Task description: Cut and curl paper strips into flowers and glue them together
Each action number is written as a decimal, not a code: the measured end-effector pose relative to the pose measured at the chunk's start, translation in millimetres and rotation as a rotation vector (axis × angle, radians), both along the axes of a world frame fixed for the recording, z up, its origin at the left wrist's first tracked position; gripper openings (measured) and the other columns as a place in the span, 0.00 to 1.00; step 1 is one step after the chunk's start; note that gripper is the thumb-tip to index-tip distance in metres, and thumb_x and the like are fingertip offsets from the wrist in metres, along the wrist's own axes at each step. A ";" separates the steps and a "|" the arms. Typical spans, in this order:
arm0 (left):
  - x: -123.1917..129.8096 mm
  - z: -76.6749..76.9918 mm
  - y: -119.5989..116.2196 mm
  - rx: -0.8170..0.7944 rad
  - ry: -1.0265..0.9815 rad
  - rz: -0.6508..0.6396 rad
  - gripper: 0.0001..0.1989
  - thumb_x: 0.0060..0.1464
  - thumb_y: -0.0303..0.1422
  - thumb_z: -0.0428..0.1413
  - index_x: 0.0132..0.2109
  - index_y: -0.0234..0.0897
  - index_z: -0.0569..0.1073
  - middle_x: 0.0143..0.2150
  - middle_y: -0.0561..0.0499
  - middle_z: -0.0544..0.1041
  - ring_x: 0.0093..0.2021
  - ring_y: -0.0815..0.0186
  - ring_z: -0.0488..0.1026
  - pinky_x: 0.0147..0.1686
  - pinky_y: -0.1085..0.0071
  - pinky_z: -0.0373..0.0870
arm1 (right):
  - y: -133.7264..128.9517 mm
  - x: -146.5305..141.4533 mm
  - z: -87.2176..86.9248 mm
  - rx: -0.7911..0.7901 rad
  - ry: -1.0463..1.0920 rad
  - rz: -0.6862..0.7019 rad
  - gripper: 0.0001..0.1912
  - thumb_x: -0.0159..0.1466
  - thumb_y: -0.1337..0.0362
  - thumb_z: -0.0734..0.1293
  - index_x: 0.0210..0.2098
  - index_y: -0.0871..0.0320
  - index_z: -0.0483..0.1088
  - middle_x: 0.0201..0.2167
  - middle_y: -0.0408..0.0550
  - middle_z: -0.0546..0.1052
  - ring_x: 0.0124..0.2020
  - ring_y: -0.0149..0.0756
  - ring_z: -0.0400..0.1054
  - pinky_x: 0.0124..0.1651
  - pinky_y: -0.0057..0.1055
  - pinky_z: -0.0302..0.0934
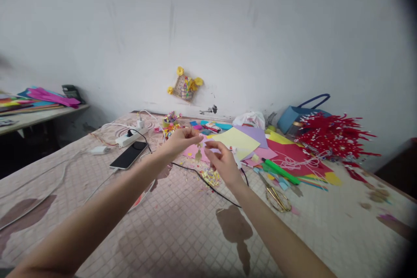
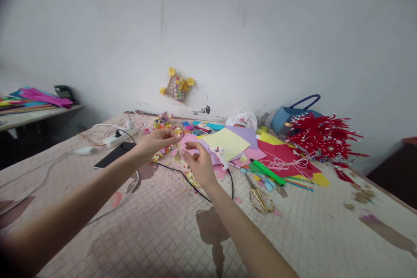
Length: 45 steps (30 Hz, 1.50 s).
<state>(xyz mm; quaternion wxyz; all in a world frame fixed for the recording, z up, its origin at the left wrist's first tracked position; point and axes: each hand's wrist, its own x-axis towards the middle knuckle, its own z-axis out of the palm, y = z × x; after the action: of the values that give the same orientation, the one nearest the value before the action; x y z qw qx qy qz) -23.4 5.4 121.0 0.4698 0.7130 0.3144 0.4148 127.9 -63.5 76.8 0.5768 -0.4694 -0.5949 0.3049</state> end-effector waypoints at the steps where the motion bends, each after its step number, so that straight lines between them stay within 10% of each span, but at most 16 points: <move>1: -1.1 -1.3 -0.5 0.003 0.008 -0.001 0.16 0.42 0.43 0.61 0.25 0.33 0.68 0.23 0.55 0.67 0.25 0.72 0.62 0.27 0.74 0.56 | 4.7 -1.1 2.7 0.033 0.005 -0.032 0.14 0.58 0.56 0.65 0.41 0.57 0.70 0.39 0.48 0.72 0.23 0.27 0.60 0.25 0.26 0.56; 13: -3.2 -22.6 5.4 0.081 0.084 -0.053 0.13 0.45 0.39 0.59 0.24 0.34 0.69 0.21 0.55 0.68 0.23 0.73 0.62 0.24 0.74 0.56 | 27.5 -0.4 10.2 0.096 0.054 0.067 0.07 0.57 0.60 0.66 0.30 0.57 0.68 0.30 0.43 0.71 0.33 0.32 0.64 0.39 0.29 0.59; 30: -13.5 -9.5 10.7 0.136 0.210 -0.112 0.13 0.47 0.40 0.58 0.34 0.33 0.78 0.27 0.52 0.75 0.27 0.70 0.66 0.28 0.73 0.59 | 28.0 6.3 18.2 0.048 0.024 0.195 0.09 0.55 0.60 0.69 0.26 0.59 0.67 0.26 0.40 0.68 0.29 0.29 0.60 0.34 0.28 0.55; 45: -9.6 -25.2 21.0 -0.225 -0.024 -0.302 0.15 0.40 0.41 0.64 0.26 0.32 0.76 0.22 0.55 0.68 0.22 0.76 0.59 0.24 0.76 0.54 | 24.0 1.2 12.9 0.008 0.181 0.303 0.13 0.56 0.55 0.69 0.27 0.56 0.64 0.21 0.36 0.63 0.18 0.24 0.52 0.20 0.23 0.48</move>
<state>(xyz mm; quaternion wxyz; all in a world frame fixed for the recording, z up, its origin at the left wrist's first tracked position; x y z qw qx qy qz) -33.0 26.4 95.7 0.6072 0.6901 0.2423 0.3102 129.1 -39.4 89.7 0.5773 -0.3428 -0.6058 0.4269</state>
